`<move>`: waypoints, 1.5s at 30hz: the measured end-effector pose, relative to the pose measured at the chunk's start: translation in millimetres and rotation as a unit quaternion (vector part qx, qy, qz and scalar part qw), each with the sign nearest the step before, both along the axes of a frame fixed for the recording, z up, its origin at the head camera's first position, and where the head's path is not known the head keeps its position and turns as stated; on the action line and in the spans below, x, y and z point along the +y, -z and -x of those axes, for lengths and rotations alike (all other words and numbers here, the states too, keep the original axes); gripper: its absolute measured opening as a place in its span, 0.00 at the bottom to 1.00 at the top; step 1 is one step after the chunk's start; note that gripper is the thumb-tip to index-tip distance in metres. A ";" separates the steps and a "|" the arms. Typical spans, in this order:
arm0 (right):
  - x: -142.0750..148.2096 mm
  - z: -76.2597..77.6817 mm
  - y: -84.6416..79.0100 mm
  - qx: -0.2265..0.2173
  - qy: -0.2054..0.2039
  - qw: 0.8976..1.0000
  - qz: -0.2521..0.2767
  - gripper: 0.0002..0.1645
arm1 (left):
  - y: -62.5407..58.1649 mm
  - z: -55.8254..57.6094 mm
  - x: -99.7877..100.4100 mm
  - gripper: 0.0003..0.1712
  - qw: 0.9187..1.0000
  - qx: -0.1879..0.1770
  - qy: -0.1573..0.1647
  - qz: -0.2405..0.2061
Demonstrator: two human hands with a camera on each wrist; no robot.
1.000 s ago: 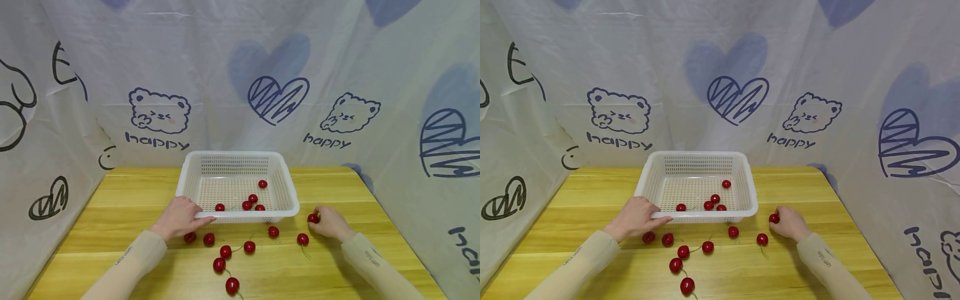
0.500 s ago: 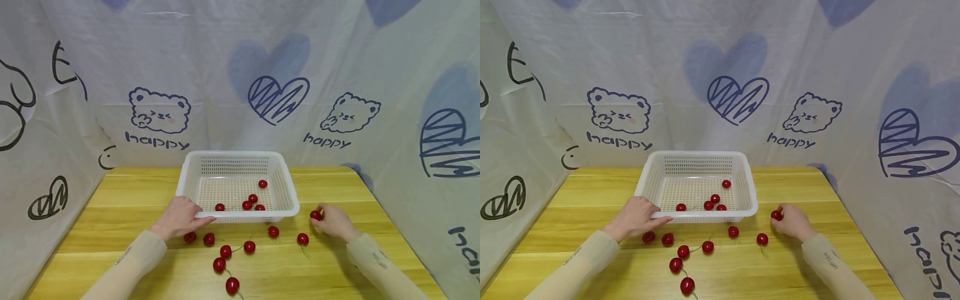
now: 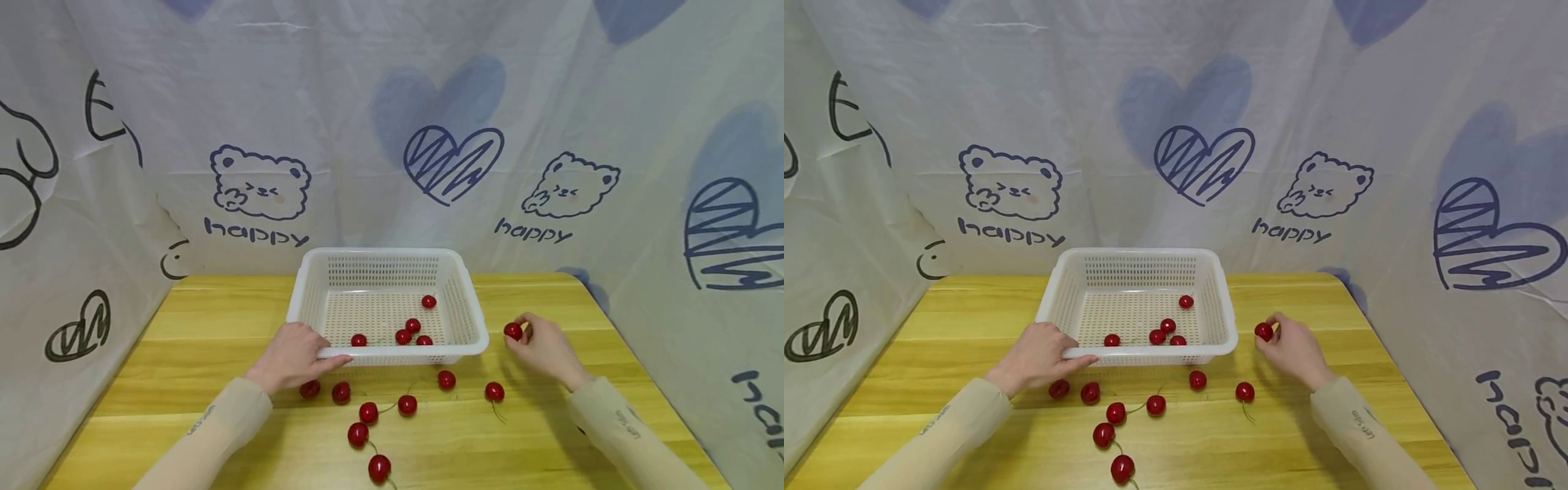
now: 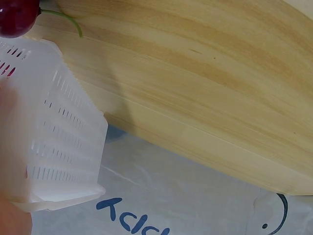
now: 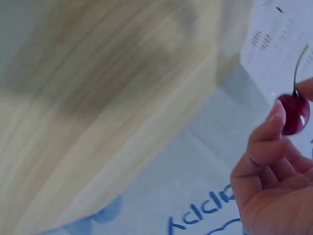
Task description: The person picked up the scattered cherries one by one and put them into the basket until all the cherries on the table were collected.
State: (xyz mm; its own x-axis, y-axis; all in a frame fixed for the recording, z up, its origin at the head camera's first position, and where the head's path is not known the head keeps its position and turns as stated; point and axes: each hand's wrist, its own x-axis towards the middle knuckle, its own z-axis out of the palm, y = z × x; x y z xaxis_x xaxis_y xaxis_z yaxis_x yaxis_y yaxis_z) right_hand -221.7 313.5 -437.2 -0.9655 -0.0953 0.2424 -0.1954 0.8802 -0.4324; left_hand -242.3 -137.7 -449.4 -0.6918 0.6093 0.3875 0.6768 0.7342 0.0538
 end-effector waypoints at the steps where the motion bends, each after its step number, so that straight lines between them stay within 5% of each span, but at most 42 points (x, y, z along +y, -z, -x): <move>1: -1.8 0.2 -2.5 0.012 0.002 1.000 0.001 0.17 | 0.2 -0.2 0.0 0.28 1.000 0.001 0.001 -0.001; 8: -17.1 1.8 -18.3 0.079 0.019 0.997 0.004 0.18 | 2.2 0.4 -0.3 0.28 1.000 0.013 0.003 -0.002; 19: -49.1 5.4 -28.7 0.158 -0.009 0.984 0.077 0.15 | 2.8 1.3 -0.3 0.28 1.000 0.014 0.005 -0.003; 32: -83.3 11.9 -19.2 0.121 -0.060 0.986 0.100 0.16 | 1.8 0.4 -0.4 0.28 1.000 0.002 -0.002 0.001; 45: -102.5 18.7 -13.1 0.099 -0.078 0.991 0.046 0.19 | 2.0 0.5 -0.3 0.28 1.000 0.006 0.001 0.002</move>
State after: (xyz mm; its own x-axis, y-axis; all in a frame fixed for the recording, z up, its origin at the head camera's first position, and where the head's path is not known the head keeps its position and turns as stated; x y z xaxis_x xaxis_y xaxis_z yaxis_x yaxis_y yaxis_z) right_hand -240.5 211.0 -424.1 -0.8730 -0.2087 0.4408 -0.4156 0.7912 -0.4486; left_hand -242.8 -138.0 -451.5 -0.6859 0.6122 0.3934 0.6788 0.7331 0.0428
